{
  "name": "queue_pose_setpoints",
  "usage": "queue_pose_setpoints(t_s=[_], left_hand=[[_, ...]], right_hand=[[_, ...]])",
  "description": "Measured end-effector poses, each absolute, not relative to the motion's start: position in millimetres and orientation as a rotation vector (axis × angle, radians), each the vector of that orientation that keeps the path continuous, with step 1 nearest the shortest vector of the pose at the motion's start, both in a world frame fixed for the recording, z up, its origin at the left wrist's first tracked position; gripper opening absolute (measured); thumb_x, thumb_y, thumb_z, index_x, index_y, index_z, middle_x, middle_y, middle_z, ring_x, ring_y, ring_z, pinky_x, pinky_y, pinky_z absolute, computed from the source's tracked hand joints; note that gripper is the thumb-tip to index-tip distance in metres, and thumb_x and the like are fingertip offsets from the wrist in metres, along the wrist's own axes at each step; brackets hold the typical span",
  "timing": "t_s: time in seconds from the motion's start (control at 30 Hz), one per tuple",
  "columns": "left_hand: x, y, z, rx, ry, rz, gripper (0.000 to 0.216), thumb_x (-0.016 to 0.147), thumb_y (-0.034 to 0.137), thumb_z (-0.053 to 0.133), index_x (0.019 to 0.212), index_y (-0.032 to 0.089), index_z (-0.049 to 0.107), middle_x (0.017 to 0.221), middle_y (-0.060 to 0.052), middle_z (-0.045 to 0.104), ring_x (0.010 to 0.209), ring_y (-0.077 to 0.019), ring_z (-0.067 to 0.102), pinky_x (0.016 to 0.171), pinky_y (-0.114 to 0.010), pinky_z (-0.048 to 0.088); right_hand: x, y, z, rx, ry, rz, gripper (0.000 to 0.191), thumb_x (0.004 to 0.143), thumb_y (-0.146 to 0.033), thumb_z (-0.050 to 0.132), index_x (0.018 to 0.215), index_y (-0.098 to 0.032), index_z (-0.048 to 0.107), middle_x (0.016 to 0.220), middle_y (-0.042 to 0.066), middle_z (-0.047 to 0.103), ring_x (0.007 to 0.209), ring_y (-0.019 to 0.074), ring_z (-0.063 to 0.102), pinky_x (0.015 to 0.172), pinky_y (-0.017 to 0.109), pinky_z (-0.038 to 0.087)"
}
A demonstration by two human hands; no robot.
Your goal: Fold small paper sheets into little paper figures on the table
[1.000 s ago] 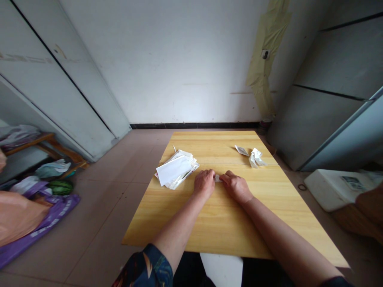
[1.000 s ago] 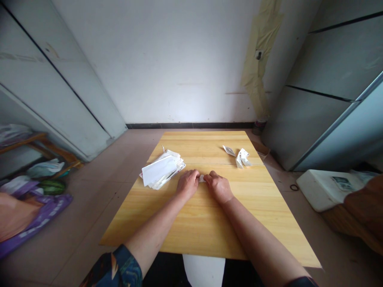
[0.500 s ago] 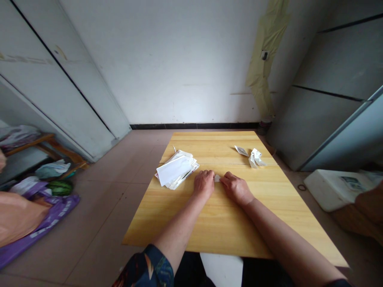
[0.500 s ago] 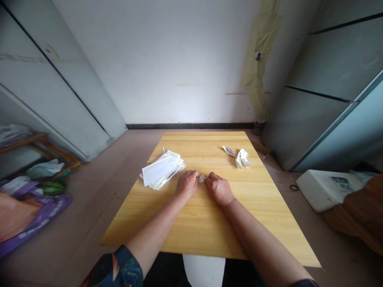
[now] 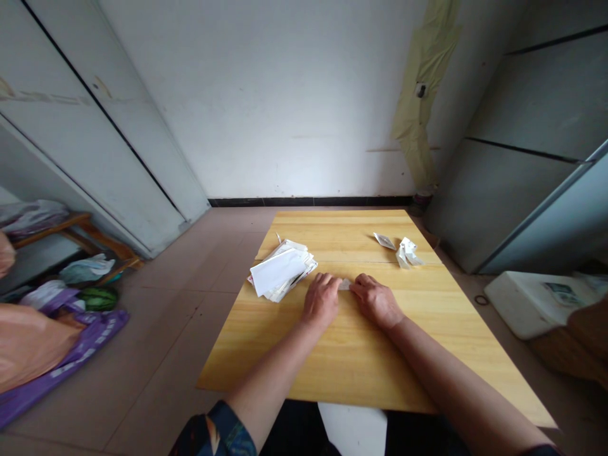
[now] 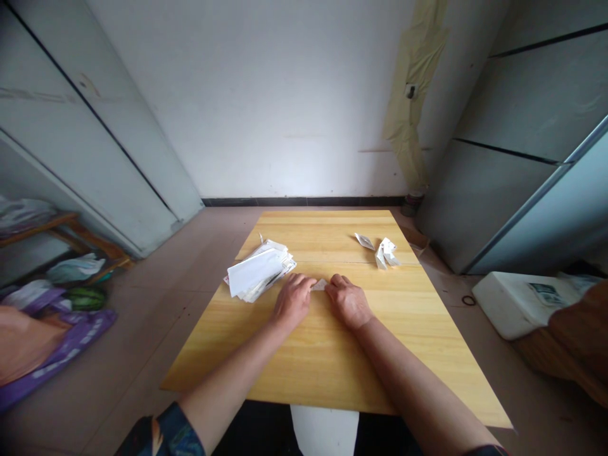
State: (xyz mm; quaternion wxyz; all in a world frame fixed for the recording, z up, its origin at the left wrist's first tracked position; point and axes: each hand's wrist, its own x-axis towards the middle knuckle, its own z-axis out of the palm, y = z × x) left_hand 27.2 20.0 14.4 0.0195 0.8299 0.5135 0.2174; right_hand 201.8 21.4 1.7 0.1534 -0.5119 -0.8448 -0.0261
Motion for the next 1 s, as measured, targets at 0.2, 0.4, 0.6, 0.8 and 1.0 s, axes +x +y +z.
queue_pose_setpoints(t_s=[0.2,0.4,0.6,0.8,1.0], left_hand=[[31.2,1.4,4.8,2.755,1.291,0.649,0.040,0.084,0.008,0.043,0.123,0.013,0.051,0.124,-0.010,0.058,0.115,-0.0207,0.053,0.101,-0.035,0.044],[29.6,-1.9,5.8,2.786,1.355,0.567,0.040,0.086,0.012,0.042,0.126,0.013,0.049,0.124,-0.011,0.059,0.116,-0.0220,0.053,0.102,-0.040,0.042],[30.2,-4.4,8.3,2.763,1.398,0.556,0.032,0.088,0.014,0.042,0.117,0.017,0.054,0.125,-0.010,0.060,0.116,-0.0221,0.053,0.100,-0.044,0.040],[30.6,-3.9,8.5,2.735,1.375,0.583,0.026,0.087,0.013,0.045,0.109,0.019,0.056,0.124,-0.009,0.059,0.116,-0.0215,0.053,0.098,-0.042,0.040],[30.0,-2.8,4.9,2.738,1.324,0.630,0.028,0.084,0.010,0.047,0.110,0.018,0.055,0.124,-0.010,0.058,0.118,-0.0215,0.051,0.099,-0.041,0.040]], right_hand=[[202.2,21.5,2.5,-1.488,-2.447,-0.047,0.022,0.090,-0.014,0.044,0.087,-0.019,0.066,0.090,0.006,0.059,0.083,0.0132,0.054,0.064,0.019,0.040],[204.9,20.2,5.3,-1.413,-2.514,-0.078,0.019,0.091,-0.014,0.046,0.089,-0.018,0.065,0.091,0.007,0.060,0.085,0.0153,0.053,0.068,0.021,0.043],[209.3,19.1,13.5,-1.256,-2.639,-0.101,0.020,0.091,-0.013,0.045,0.095,-0.015,0.065,0.092,0.009,0.061,0.085,0.0183,0.052,0.072,0.025,0.047],[223.2,16.3,15.5,-1.242,-2.648,-0.112,0.023,0.092,-0.013,0.042,0.095,-0.015,0.065,0.093,0.009,0.062,0.085,0.0193,0.052,0.071,0.027,0.048],[229.3,14.6,9.6,-1.279,-2.524,-0.059,0.029,0.089,-0.011,0.042,0.106,-0.017,0.065,0.102,0.009,0.064,0.091,0.0186,0.055,0.079,0.028,0.050]])
